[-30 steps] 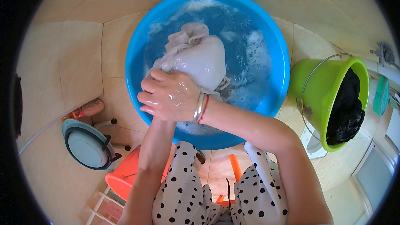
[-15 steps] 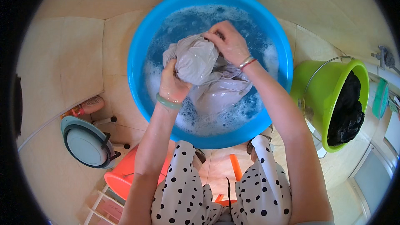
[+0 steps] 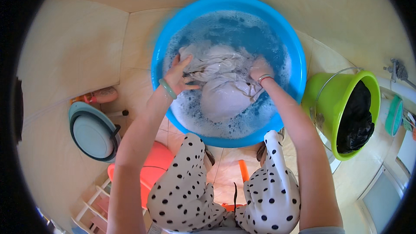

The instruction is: The person hand-washes a load of mixed-color clothes in a blue basin filled with soapy water. They scrub and rinse individual items by hand, then transfer the washed clothes into a green bucket. Finally, they fill an orange bucket with water from the tap.

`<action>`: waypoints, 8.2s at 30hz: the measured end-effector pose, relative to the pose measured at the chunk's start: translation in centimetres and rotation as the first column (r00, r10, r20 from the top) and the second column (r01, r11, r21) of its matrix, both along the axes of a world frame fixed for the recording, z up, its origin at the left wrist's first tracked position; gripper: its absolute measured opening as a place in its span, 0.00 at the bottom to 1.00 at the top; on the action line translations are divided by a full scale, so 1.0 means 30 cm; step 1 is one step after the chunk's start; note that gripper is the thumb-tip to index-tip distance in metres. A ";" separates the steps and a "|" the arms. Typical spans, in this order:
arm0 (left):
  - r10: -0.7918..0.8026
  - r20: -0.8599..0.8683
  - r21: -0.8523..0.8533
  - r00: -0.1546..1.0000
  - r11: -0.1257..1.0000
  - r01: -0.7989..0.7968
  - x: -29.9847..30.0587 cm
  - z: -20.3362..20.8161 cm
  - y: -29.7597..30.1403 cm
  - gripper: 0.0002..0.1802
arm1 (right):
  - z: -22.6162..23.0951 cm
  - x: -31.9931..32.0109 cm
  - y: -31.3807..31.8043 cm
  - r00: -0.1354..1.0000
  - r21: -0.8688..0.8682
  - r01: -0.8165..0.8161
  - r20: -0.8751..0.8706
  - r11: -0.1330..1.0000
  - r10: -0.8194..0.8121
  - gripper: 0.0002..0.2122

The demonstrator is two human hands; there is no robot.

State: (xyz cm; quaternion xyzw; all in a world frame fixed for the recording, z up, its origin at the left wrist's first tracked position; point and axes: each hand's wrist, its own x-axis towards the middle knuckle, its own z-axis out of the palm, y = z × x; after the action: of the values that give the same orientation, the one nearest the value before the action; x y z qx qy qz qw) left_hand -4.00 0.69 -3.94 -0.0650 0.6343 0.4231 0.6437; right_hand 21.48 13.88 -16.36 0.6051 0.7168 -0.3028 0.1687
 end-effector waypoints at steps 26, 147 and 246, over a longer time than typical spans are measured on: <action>0.067 0.879 0.418 0.472 0.366 -0.831 0.352 0.318 -0.159 0.47 | 1.481 -0.066 -0.501 0.201 -0.176 -0.026 -0.965 0.984 -0.167 0.27; 0.438 0.189 0.548 0.879 0.696 -0.465 0.274 0.332 -0.217 0.19 | 0.836 -0.366 -0.258 0.370 -0.147 0.168 -0.907 0.975 -0.201 0.27; -0.069 -0.715 0.156 0.696 0.954 0.255 -0.018 1.031 -0.342 0.11 | 0.514 -0.236 -0.540 0.622 -0.765 -0.065 -0.533 0.641 -0.573 0.18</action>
State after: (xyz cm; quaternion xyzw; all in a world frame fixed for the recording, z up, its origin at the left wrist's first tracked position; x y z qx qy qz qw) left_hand -4.55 -9.56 26.99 0.2362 0.7775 0.4313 0.3919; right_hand 14.40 -2.32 -0.96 0.4134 0.4350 -0.7990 0.0367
